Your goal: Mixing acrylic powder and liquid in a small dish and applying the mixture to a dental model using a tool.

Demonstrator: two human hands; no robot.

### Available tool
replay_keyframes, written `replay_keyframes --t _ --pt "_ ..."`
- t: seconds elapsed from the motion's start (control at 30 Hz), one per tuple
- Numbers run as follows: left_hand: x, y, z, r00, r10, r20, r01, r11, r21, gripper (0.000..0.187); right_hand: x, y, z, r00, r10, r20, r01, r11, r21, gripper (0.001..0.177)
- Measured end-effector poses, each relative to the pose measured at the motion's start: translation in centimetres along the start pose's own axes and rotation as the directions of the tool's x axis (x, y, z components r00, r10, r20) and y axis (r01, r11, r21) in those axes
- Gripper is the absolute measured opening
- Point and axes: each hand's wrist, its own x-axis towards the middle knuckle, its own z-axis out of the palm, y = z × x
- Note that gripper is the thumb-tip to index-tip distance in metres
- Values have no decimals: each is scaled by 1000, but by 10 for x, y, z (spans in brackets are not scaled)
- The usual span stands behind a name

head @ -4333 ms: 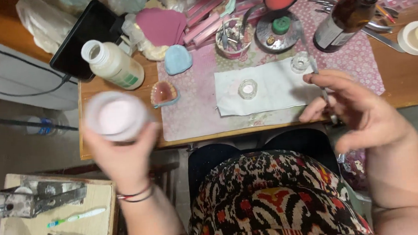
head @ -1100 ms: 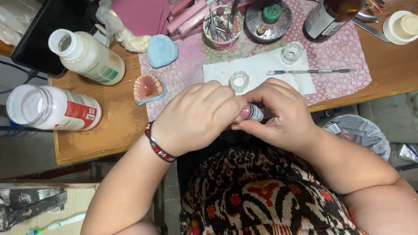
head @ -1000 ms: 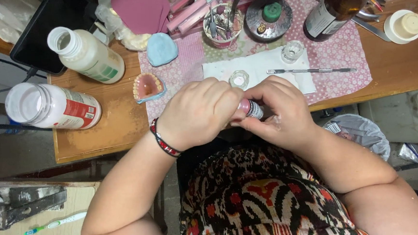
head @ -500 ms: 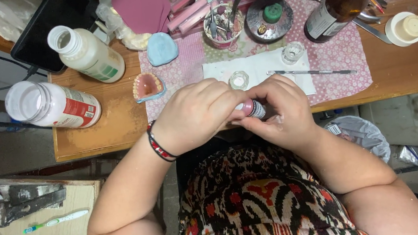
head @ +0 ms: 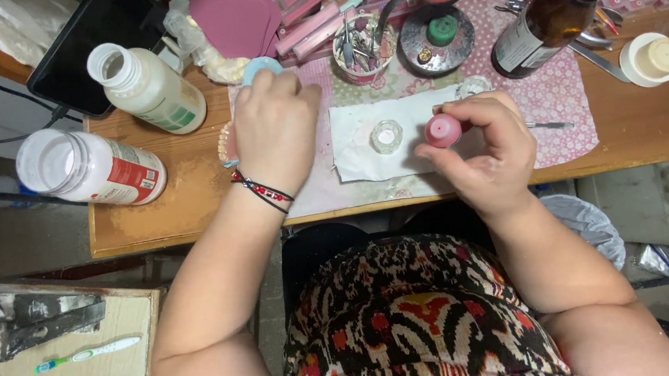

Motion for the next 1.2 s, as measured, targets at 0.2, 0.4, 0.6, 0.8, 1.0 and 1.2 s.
replay_keyframes --t 0.2,0.4,0.6,0.8,1.0,1.2 --pt "-3 9 -17 1000 -6 -14 5 999 -42 30 6 5 -2 999 17 32 -16 999 -48 39" --pt "-1 67 -50 982 -103 161 170 859 -484 57 18 3 3 992 -24 126 45 985 -165 34" --pt "-8 79 -28 975 -157 157 219 791 -571 43 20 2 7 986 -70 150 101 973 -207 29" --pt "-15 81 -15 986 -152 68 164 815 -556 45 19 2 13 976 -168 137 200 939 -280 27" --pt "-13 82 -19 984 -172 44 166 800 -576 44 24 1 17 951 -281 132 310 879 -363 14" --pt "-12 82 -21 982 -188 33 172 798 -578 40 26 -1 21 937 -322 136 349 838 -419 13"
